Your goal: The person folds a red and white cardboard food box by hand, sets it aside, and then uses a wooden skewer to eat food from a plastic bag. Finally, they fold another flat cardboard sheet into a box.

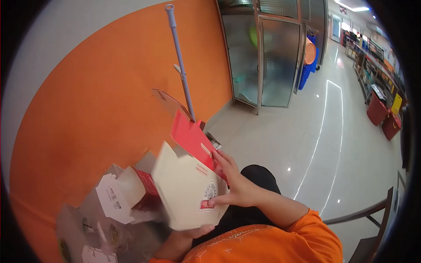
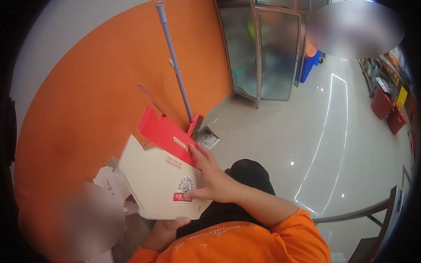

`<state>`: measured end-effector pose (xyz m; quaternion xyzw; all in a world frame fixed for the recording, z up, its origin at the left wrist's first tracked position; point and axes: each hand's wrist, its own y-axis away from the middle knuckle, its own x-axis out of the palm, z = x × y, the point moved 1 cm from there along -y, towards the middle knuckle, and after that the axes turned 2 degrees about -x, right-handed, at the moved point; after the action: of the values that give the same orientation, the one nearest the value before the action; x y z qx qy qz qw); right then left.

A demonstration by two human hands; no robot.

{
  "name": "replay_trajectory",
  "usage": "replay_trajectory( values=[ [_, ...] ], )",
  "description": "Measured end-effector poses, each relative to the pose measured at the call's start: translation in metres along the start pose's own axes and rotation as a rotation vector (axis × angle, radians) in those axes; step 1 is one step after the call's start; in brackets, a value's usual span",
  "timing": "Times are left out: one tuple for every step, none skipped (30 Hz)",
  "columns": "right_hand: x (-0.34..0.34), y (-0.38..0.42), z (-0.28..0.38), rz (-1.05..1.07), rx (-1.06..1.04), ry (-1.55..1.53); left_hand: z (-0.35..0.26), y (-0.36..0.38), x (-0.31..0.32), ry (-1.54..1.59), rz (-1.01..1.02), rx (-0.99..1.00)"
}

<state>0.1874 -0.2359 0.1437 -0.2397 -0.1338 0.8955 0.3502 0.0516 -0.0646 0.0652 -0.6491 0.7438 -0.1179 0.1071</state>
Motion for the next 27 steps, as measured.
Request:
replay_trajectory(
  values=[
    [0.004,0.001,-0.003,-0.03,-0.029,0.031,0.004,-0.001,0.002,-0.003,0.01,-0.01],
    [0.005,0.003,-0.006,-0.034,-0.026,0.027,-0.001,-0.011,0.011,-0.115,0.057,0.177],
    [0.005,0.004,-0.01,0.019,-0.044,-0.042,-0.013,-0.024,0.018,-0.229,0.095,0.372],
    [0.004,0.003,-0.016,0.079,-0.062,-0.108,-0.027,-0.033,0.02,-0.319,0.14,0.243],
    [0.006,0.009,-0.03,0.052,-0.003,-0.288,-0.018,-0.036,0.021,-0.22,0.165,0.093],
    [0.009,0.018,-0.049,0.025,0.065,-0.466,-0.029,-0.046,0.026,-0.378,0.182,0.084],
    [0.006,0.03,-0.073,0.071,0.131,-0.527,-0.045,-0.056,0.032,-0.534,0.202,0.066],
    [-0.002,0.034,-0.078,0.112,0.195,-0.582,-0.048,-0.059,0.039,-0.682,0.22,0.063],
    [-0.01,0.044,-0.077,0.013,0.228,-0.779,-0.047,-0.062,0.042,-0.67,0.219,0.067],
    [-0.018,0.052,-0.066,-0.101,0.261,-0.976,-0.044,-0.064,0.046,-0.762,0.261,0.014],
    [-0.03,0.058,-0.077,-0.058,0.171,-1.123,-0.041,-0.065,0.051,-0.85,0.313,-0.041],
    [-0.043,0.072,-0.081,-0.172,0.299,-0.901,-0.034,-0.068,0.054,-0.889,0.342,-0.026],
    [-0.056,0.083,-0.078,-0.278,0.433,-0.673,-0.032,-0.073,0.06,-0.86,0.363,-0.031],
    [-0.067,0.092,-0.07,-0.405,0.455,-0.621,-0.029,-0.079,0.067,-0.882,0.467,-0.167],
    [-0.079,0.101,-0.063,-0.529,0.482,-0.561,-0.024,-0.081,0.075,-0.897,0.576,-0.302],
    [-0.095,0.114,-0.057,-0.716,0.465,-0.419,-0.008,-0.081,0.08,-0.971,0.664,-0.247],
    [-0.108,0.127,-0.05,-0.894,0.44,-0.266,-0.004,-0.08,0.088,-0.934,0.688,-0.246],
    [-0.115,0.138,-0.034,-0.952,0.298,-0.034,-0.001,-0.081,0.094,-1.021,0.72,-0.299],
    [-0.12,0.148,-0.015,-0.992,0.153,0.2,0.003,-0.082,0.099,-1.114,0.754,-0.35],
    [-0.121,0.157,0.0,-0.926,0.026,0.316,0.007,-0.083,0.101,-1.111,0.721,-0.31],
    [-0.122,0.161,0.015,-0.939,0.054,0.331,0.008,-0.088,0.102,-1.091,0.75,-0.306],
    [-0.118,0.156,0.028,-0.554,0.151,0.474,0.003,-0.096,0.102,-1.065,0.807,-0.34],
    [-0.115,0.153,0.033,-0.162,0.239,0.59,0.001,-0.1,0.101,-1.046,0.86,-0.371],
    [-0.116,0.154,0.022,-0.176,0.25,0.593,0.005,-0.102,0.097,-1.018,0.862,-0.351],
    [-0.114,0.156,0.001,-0.051,0.4,0.722,0.007,-0.101,0.094,-1.018,0.877,-0.344],
    [-0.113,0.16,-0.016,0.079,0.546,0.844,0.008,-0.101,0.093,-1.024,0.861,-0.308],
    [-0.114,0.161,-0.023,0.07,0.545,0.848,0.008,-0.101,0.091,-1.032,0.836,-0.272]
  ],
)
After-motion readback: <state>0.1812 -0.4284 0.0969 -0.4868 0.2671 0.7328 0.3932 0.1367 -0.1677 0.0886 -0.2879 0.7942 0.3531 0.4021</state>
